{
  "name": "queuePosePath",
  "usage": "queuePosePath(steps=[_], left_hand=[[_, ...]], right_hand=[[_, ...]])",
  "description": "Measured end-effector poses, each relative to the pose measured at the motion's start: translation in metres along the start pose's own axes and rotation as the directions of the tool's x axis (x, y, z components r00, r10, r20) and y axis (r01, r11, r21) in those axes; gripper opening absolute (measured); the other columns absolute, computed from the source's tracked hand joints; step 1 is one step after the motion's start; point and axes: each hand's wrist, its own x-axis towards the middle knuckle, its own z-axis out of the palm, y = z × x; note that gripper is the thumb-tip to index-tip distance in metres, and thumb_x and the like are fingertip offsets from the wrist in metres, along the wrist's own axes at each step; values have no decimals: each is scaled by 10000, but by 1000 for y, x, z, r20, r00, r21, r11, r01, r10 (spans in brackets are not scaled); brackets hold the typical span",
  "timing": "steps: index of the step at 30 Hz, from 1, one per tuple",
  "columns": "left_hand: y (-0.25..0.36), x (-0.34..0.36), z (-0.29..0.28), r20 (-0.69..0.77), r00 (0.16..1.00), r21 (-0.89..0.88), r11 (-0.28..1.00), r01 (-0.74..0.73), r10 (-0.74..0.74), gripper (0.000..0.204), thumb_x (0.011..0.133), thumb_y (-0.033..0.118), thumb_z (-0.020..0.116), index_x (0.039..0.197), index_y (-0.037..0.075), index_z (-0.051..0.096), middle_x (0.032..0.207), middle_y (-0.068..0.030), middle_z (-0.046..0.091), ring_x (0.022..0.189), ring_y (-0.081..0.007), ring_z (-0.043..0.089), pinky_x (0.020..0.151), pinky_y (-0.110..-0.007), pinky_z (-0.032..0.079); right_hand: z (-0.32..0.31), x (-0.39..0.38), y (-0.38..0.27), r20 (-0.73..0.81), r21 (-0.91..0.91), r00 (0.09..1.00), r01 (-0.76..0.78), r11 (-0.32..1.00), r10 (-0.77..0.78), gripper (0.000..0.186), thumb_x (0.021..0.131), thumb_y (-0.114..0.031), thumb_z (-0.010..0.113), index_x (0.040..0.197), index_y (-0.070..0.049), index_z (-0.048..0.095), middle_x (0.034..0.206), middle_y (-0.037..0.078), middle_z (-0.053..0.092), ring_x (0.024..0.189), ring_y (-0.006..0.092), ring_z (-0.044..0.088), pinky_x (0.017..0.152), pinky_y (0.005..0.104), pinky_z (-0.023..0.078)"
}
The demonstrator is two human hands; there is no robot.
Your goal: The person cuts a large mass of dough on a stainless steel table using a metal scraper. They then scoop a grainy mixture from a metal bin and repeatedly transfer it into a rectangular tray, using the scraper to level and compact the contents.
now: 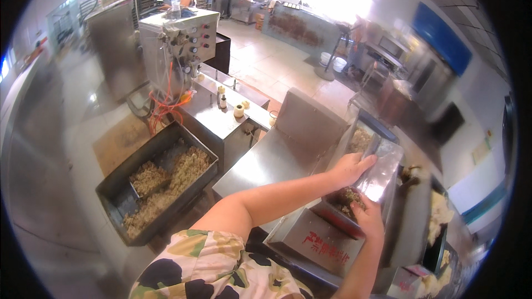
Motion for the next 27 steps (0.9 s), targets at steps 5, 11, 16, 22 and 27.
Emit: queuePosePath(steps=[5, 11, 16, 22, 27], left_hand=[[-13, 8, 4, -33, 999, -125, 992, 13, -18, 468, 930, 400, 556, 1047, -50, 609, 910, -100, 650, 825, -145, 594, 732, -316, 484], [-7, -2, 9, -11, 1000, -303, 953, 10, -15, 451, 938, 378, 555, 1065, -53, 598, 933, -92, 642, 825, -145, 599, 732, -306, 492], [5, -11, 8, -7, 1000, -449, 893, 18, -24, 442, 942, 374, 550, 1077, -44, 598, 945, -89, 645, 823, -143, 603, 735, -302, 498], [10, -26, 0, -140, 989, -641, 757, -124, 44, 418, 958, 362, 529, 1085, -30, 599, 964, -79, 653, 836, -127, 606, 753, -283, 496], [10, -92, -43, -337, 932, -805, 554, -211, -135, 450, 956, 403, 505, 1116, -7, 598, 1007, -79, 657, 893, -186, 628, 809, -322, 486]], right_hand=[[-2, 1, -16, 33, 49, 995, 94, 994, -95, 106, 773, 9, 645, 848, 84, 649, 878, 124, 666, 810, 154, 603, 746, 276, 465], [4, -4, 15, -219, -29, 976, 9, 1000, -15, 89, 803, -34, 647, 809, 55, 645, 804, 127, 663, 719, 185, 611, 682, 305, 480], [-2, -10, -1, -121, -30, 988, -99, 995, 95, 98, 810, -38, 639, 854, 50, 638, 786, 129, 643, 690, 199, 594, 664, 317, 467], [4, -13, -1, -120, -215, 986, 89, 972, -117, 81, 799, -35, 637, 825, 40, 624, 744, 108, 610, 676, 204, 570, 656, 316, 457], [3, -27, -10, -34, -214, 998, 40, 976, -49, 140, 774, -86, 676, 788, 37, 612, 696, 163, 582, 618, 255, 554, 609, 337, 441]])
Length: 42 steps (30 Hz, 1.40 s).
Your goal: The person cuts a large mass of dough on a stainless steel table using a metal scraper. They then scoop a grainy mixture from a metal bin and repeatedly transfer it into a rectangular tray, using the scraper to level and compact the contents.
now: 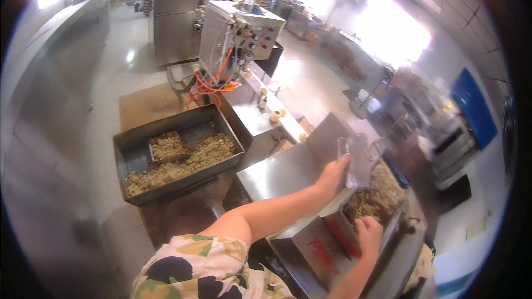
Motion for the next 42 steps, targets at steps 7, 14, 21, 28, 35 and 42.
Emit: queuePosePath(steps=[7, 14, 21, 28, 35, 42], left_hand=[[102, -82, -207, -511, 827, 323, 944, -68, 235, 460, 970, 386, 469, 1165, -23, 554, 1101, -101, 616, 973, -205, 592, 898, -346, 460], [219, -244, -351, -847, 397, 323, 936, -141, 353, 436, 872, 387, 619, 1035, -18, 617, 985, -102, 645, 876, -218, 628, 731, -382, 503], [313, -354, -490, -929, 70, 360, 931, -57, 364, 492, 829, 370, 667, 1029, -77, 614, 940, -138, 641, 813, -256, 626, 724, -396, 488], [379, -428, -587, -857, -124, 498, 866, 49, 500, 529, 794, 336, 654, 1101, -92, 609, 1062, -217, 639, 965, -301, 621, 823, -405, 461], [388, -459, -608, -827, -43, 449, 705, 548, 560, 569, 741, 387, 655, 1062, -82, 634, 1030, -266, 646, 986, -372, 633, 834, -414, 472], [382, -468, -618, -823, -62, 452, 716, 532, 565, 490, 724, 329, 636, 999, -76, 661, 993, -259, 659, 974, -362, 644, 831, -423, 479]], right_hand=[[7, -3, -23, 43, -26, 996, 75, 997, -74, 156, 787, -87, 652, 795, 62, 605, 690, 184, 593, 615, 268, 569, 610, 358, 442], [16, -4, -4, -67, 0, 996, -63, 998, 63, 151, 834, -111, 625, 836, 40, 621, 699, 120, 612, 643, 171, 559, 626, 321, 448], [53, 10, -20, -268, 129, 948, -143, 981, 173, 201, 924, -148, 545, 914, 37, 624, 793, 91, 651, 659, 150, 602, 611, 284, 497], [83, 31, -68, -322, -132, 926, -249, 959, 196, 358, 915, -297, 558, 882, 54, 621, 737, 133, 635, 630, 221, 601, 601, 358, 470], [81, 15, -65, -348, -384, 919, -322, 865, 188, 381, 889, -318, 547, 873, 60, 592, 773, 234, 588, 712, 366, 558, 678, 431, 431], [86, 23, -75, -344, -400, 911, -362, 842, 228, 362, 880, -300, 558, 860, 61, 573, 810, 259, 580, 732, 411, 548, 670, 452, 416]])
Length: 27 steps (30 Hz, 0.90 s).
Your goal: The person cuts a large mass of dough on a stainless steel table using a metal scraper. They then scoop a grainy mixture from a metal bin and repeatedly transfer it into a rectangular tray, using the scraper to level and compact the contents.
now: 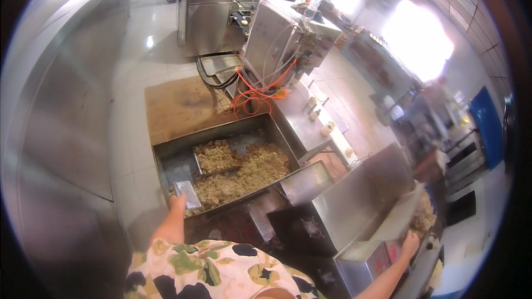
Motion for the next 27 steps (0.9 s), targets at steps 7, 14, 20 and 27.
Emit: queuePosePath(steps=[7, 14, 20, 27], left_hand=[[5, -3, -5, 54, 998, 197, 979, -49, 39, 484, 729, 348, 639, 1003, -50, 670, 987, -254, 664, 959, -393, 640, 858, -443, 474], [22, -34, 17, 128, 992, 359, 931, -60, 14, 477, 720, 366, 647, 996, -21, 681, 974, -242, 670, 955, -381, 645, 855, -424, 476], [25, -38, 37, 164, 985, 397, 912, -108, 45, 448, 710, 355, 656, 947, -25, 681, 949, -231, 672, 921, -368, 649, 821, -432, 483], [44, -57, 56, 192, 968, 241, 948, -208, 164, 433, 698, 285, 678, 934, -77, 646, 845, -233, 661, 805, -354, 652, 738, -433, 490]], right_hand=[[4, 2, 2, -99, 105, 995, 30, 994, -20, 227, 843, -202, 588, 938, -10, 666, 879, 164, 678, 839, 322, 644, 743, 386, 485], [14, 14, 30, -98, 399, 984, -98, 912, 149, 173, 875, -132, 589, 969, -5, 660, 793, 101, 670, 658, 192, 645, 590, 304, 499], [19, 17, 9, -170, 362, 978, -53, 931, 122, 230, 915, -238, 587, 851, -20, 621, 583, 57, 553, 478, 153, 508, 476, 310, 400], [20, 26, 38, -275, 214, 960, 11, 977, 50, 437, 958, -412, 484, 814, -5, 548, 665, 151, 515, 629, 298, 506, 609, 403, 407]])
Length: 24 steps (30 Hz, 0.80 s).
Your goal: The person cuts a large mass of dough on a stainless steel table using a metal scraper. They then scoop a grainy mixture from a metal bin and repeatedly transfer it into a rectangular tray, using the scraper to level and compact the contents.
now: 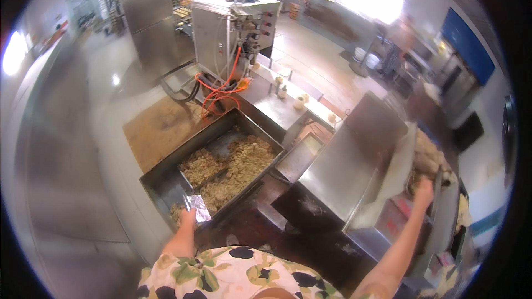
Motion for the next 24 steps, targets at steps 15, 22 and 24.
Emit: queuePosePath(steps=[15, 22, 24], left_hand=[[-37, 26, 2, 434, 766, -48, 861, -506, 474, 365, 761, 135, 617, 1027, -113, 585, 905, -167, 618, 767, -244, 606, 668, -395, 480], [-31, 13, 6, 402, 907, -167, 984, -61, 125, 384, 778, 114, 619, 1086, -111, 581, 960, -177, 634, 806, -270, 640, 707, -395, 514], [6, 19, 31, 346, 938, -334, 934, 129, -5, 401, 817, 107, 640, 1152, -90, 546, 986, -175, 634, 879, -292, 644, 740, -413, 532]], right_hand=[[12, 7, -19, -153, 70, 988, 26, 997, -15, 230, 812, -23, 612, 1022, -104, 664, 939, 120, 647, 874, 303, 618, 770, 388, 484], [19, 15, -43, -15, -42, 995, -96, 994, 96, 260, 862, -294, 619, 924, -49, 677, 948, 138, 653, 895, 325, 616, 790, 405, 476], [16, 8, -42, -115, -101, 991, 57, 993, -68, 268, 883, -261, 574, 1041, -64, 666, 1023, 121, 666, 959, 312, 621, 848, 403, 477]])
